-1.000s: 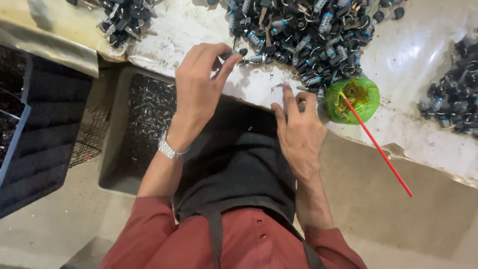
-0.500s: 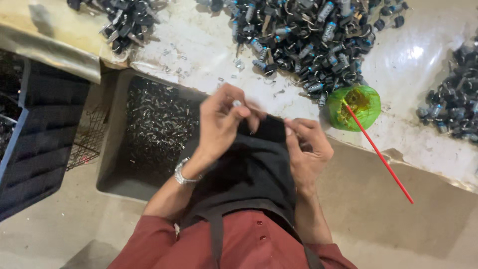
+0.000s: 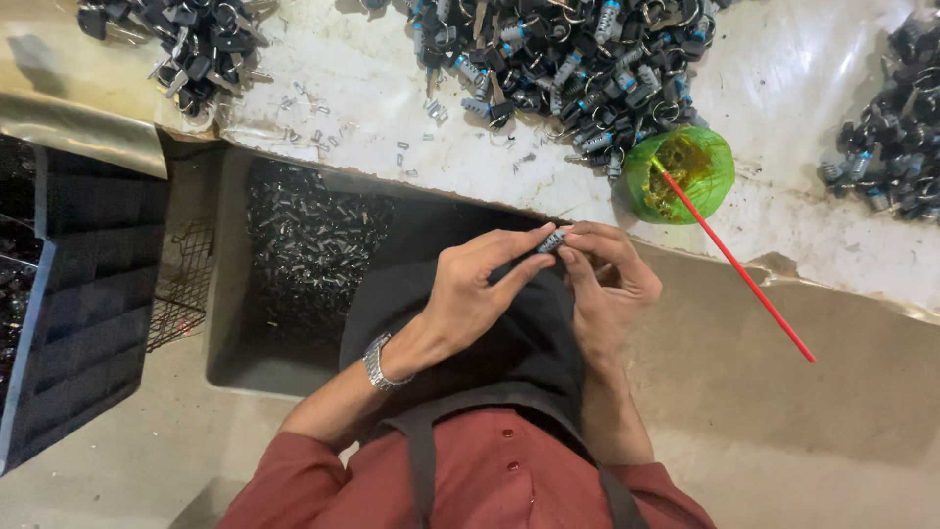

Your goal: The person picks small metal padlock components one at a time from a large pile on the workbench, holds and turns each part in both hands, and uses a long-handled brush to apply liquid from a green cup onto the part. Treated parts are set back on the bench and the person reaches for the next component.

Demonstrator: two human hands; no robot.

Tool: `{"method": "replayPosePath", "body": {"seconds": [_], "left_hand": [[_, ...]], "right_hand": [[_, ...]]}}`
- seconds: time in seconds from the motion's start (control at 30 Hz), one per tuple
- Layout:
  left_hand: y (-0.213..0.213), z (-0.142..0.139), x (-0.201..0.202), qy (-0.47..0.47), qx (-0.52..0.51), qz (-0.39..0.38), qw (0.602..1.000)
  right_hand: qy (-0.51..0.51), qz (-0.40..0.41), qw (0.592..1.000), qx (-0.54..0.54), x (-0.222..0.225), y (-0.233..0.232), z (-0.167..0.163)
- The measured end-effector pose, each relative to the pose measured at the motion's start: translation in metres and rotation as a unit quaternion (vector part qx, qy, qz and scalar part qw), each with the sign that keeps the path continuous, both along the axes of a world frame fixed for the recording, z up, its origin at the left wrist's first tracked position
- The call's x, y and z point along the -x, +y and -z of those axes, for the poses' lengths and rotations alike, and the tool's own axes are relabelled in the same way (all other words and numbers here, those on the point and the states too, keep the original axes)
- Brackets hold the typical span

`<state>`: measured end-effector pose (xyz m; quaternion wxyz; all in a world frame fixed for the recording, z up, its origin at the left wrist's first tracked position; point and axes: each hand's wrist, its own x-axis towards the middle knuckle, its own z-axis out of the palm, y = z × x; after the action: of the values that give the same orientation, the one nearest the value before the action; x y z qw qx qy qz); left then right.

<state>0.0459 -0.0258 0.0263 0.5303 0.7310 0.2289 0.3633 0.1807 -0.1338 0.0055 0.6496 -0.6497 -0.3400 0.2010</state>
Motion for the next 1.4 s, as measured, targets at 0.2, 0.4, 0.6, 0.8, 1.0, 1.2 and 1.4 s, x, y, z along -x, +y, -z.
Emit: {"method": "replayPosePath", "body": {"seconds": [0.2,0.4,0.6,0.8,1.0,1.2,1.4], "left_hand": [[-0.006,-0.001,0.001,0.017,-0.117,-0.030,0.993],[-0.006,-0.006,0.002,0.007,-0.240,-0.030,0.970],[-0.008,-0.010,-0.001,-0.026,-0.194,-0.011,0.981],[-0.003,-0.009,0.003,0.008,-0.105,-0.043,0.993],[0.004,-0.009,0.003,0.009,-0.074,-0.035,0.997],[0.005,-0.013,-0.001,0.018,-0.071,-0.071,0.995],[0.002,-0.013,-0.001,0.008,-0.072,-0.053,0.996]], "right_hand": [[-0.030,-0.007,0.999,-0.018,0.005,-0.003,-0.008],[-0.183,0.048,0.981,0.051,0.009,-0.006,-0.022],[0.149,0.000,0.989,0.023,-0.003,-0.021,-0.011],[0.224,0.169,0.954,-0.105,-0.024,-0.034,-0.007],[-0.004,0.239,0.962,-0.135,-0.053,-0.048,-0.023],[-0.062,0.275,0.952,-0.123,-0.060,-0.055,-0.038],[-0.161,0.301,0.940,-0.021,-0.059,-0.053,-0.037]]}}
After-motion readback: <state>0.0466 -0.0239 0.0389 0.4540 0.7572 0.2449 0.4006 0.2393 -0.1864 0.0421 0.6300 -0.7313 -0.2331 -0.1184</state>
